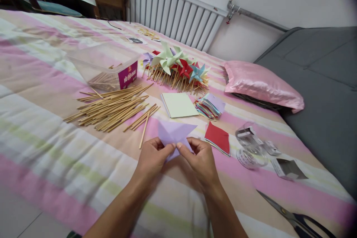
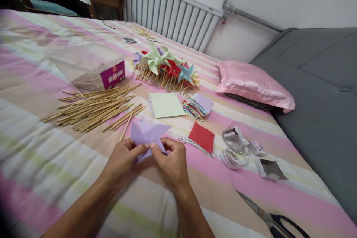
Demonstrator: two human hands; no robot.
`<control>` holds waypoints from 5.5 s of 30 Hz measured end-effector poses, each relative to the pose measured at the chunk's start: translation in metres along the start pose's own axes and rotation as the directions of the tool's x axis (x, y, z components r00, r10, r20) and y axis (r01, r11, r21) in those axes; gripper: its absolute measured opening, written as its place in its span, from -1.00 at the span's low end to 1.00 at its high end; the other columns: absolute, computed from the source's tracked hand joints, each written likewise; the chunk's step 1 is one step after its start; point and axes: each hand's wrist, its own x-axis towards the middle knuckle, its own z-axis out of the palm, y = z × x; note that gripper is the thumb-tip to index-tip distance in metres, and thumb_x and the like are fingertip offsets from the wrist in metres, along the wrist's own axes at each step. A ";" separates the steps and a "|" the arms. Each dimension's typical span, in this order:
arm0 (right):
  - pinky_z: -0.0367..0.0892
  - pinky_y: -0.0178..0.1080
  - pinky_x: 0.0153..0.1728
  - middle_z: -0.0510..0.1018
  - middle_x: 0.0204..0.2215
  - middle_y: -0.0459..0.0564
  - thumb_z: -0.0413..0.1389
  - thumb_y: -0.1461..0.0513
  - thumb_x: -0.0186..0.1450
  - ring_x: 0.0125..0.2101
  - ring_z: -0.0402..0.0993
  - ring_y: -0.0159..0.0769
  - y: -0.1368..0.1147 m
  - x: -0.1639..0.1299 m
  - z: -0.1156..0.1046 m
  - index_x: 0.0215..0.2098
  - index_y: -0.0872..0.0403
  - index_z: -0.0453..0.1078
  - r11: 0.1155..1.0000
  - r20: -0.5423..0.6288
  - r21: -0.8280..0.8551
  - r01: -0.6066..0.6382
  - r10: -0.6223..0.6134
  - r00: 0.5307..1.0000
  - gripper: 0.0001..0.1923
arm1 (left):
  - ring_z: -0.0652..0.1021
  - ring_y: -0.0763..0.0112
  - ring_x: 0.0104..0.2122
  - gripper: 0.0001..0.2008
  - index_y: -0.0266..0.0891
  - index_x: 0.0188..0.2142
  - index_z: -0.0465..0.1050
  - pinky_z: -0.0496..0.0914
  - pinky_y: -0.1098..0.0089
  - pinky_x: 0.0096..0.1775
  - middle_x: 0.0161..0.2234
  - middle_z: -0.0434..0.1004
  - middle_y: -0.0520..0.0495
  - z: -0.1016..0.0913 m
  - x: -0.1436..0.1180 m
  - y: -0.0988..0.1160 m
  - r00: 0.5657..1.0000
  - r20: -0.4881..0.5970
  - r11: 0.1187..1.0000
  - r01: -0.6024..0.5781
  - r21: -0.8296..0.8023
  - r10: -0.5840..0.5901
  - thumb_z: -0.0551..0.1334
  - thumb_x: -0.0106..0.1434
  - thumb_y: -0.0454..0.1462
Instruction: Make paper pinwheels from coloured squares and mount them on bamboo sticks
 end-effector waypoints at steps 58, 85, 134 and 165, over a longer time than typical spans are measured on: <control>0.31 -0.19 -0.30 0.54 -0.17 0.02 0.07 0.35 0.26 -0.28 0.43 -0.27 -0.010 -0.001 -0.037 -0.32 -0.02 0.52 0.443 0.356 -0.626 0.642 -0.570 0.741 -0.79 | 0.44 0.48 -0.51 -0.79 -0.38 -0.39 0.59 0.25 0.49 -0.38 -0.54 0.54 -0.06 -0.015 0.003 0.000 0.904 0.389 0.984 0.173 0.044 -0.177 0.32 -0.05 -0.29; 0.32 -0.20 -0.24 0.56 -0.21 -0.01 0.11 0.36 0.21 -0.27 0.47 -0.27 -0.018 -0.006 -0.045 -0.26 -0.03 0.50 0.426 0.243 -0.673 0.605 -0.645 0.724 -0.80 | 0.33 0.58 -0.64 -0.91 -0.35 -0.57 0.51 0.14 0.52 -0.54 -0.64 0.44 0.03 -0.009 0.003 0.001 0.974 0.196 0.993 0.112 0.040 -0.118 0.29 -0.12 -0.32; 0.22 -0.24 -0.42 0.61 -0.49 0.02 0.07 0.31 0.05 -0.36 0.52 -0.12 0.034 0.024 -0.059 -0.45 0.01 0.53 0.351 -0.185 -0.917 -0.192 0.052 0.981 -0.81 | 0.33 0.63 -0.68 -0.84 -0.31 -0.61 0.39 0.17 0.57 -0.59 -0.69 0.41 0.08 -0.006 0.004 0.001 0.994 -0.083 0.998 0.067 -0.001 -0.067 0.34 -0.11 -0.29; 0.27 -0.32 -0.37 0.59 -0.45 -0.06 -0.01 0.32 0.19 -0.40 0.48 -0.30 0.040 0.025 -0.054 -0.37 0.04 0.50 0.774 0.131 -0.630 0.059 0.031 0.991 -0.77 | 0.26 0.65 -0.67 -0.82 -0.33 -0.63 0.37 0.10 0.56 -0.59 -0.71 0.33 0.10 -0.004 0.007 -0.001 0.996 -0.091 0.998 0.014 0.059 -0.009 0.34 -0.13 -0.27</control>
